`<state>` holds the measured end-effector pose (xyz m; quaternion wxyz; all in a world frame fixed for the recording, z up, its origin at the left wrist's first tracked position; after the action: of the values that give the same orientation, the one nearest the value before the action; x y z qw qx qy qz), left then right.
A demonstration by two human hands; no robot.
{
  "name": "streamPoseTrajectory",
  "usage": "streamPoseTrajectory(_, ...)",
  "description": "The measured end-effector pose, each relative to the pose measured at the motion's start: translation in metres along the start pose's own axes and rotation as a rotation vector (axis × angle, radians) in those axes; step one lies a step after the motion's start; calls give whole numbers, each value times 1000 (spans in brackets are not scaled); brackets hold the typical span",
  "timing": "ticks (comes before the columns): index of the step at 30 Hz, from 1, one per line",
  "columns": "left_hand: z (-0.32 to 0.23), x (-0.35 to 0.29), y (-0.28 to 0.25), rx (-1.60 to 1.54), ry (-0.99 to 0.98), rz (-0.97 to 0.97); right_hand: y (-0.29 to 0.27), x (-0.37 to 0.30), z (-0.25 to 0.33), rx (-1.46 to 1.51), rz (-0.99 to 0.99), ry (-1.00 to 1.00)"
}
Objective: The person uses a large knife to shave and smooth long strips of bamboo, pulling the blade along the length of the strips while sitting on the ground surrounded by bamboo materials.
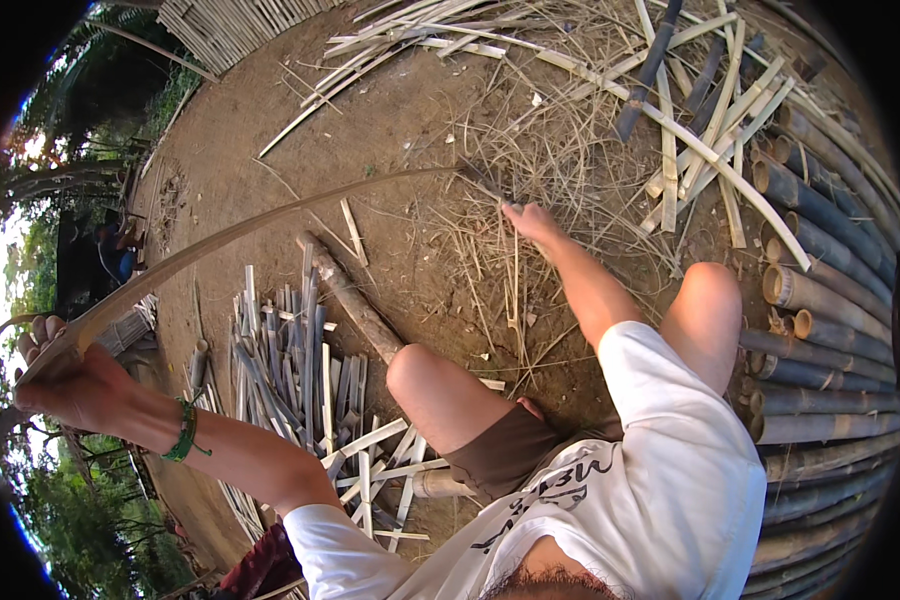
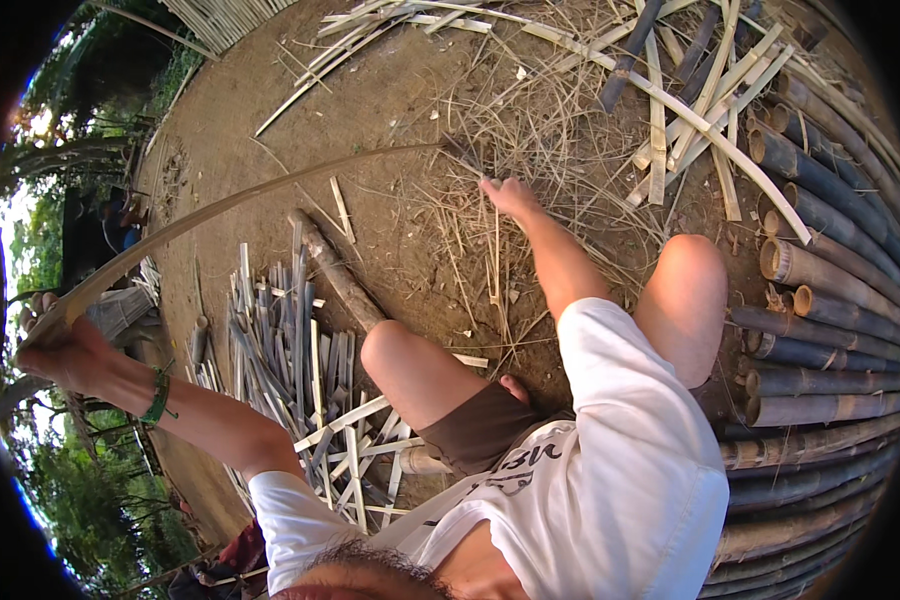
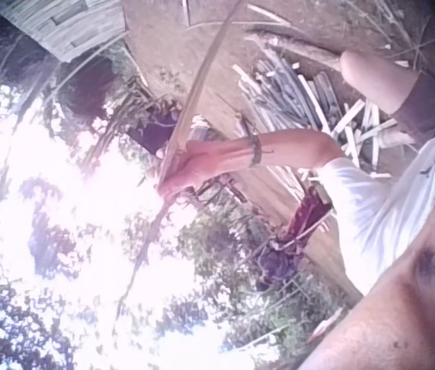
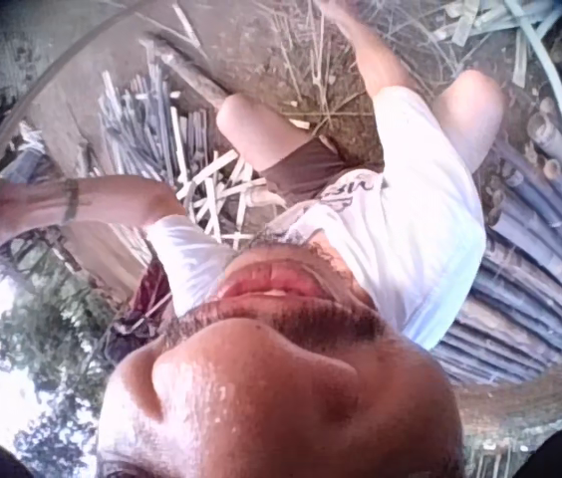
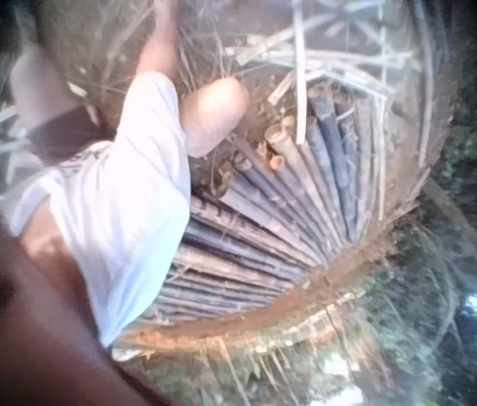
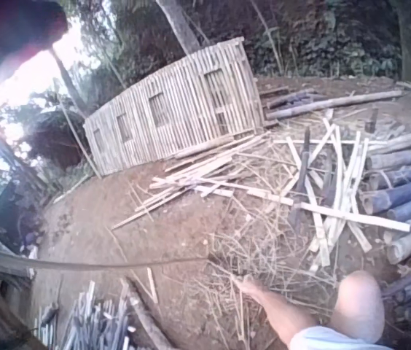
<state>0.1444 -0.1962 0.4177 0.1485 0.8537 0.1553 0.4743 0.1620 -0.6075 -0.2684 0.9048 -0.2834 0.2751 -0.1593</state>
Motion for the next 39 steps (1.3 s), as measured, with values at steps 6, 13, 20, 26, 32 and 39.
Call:
streamPoseTrajectory(6, 18, -8, 4, -304, -359, 229, 3, -13, 17, 112, -82, 63)
streamPoseTrajectory(13, 48, -28, -4, -248, -301, -260, -5, -96, -4, 365, -52, 210)
streamPoseTrajectory(20, 8, -57, -26, -7, -52, -622, -20, -152, 0, 379, -98, 100)
streamPoseTrajectory(26, 29, -59, -2, -305, -181, -226, -61, -178, 6, 424, -147, 129)
streamPoseTrajectory(32, 9, -54, -11, -441, -421, -67, -96, -257, 101, 727, -65, -254)
streamPoseTrajectory(39, -8, -68, 20, -418, -399, 119, -128, -311, 198, 571, -134, -720)
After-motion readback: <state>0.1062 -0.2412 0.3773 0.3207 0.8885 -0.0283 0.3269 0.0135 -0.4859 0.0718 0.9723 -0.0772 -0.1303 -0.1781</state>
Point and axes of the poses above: each hand's wrist, its own x-axis towards the middle knuckle, its own y-axis out of the palm, z = x × y, the point moved 8 cm from there along x, towards the middle knuckle, and after that the axes turned 15 degrees about -z, right-handed, at the moved point
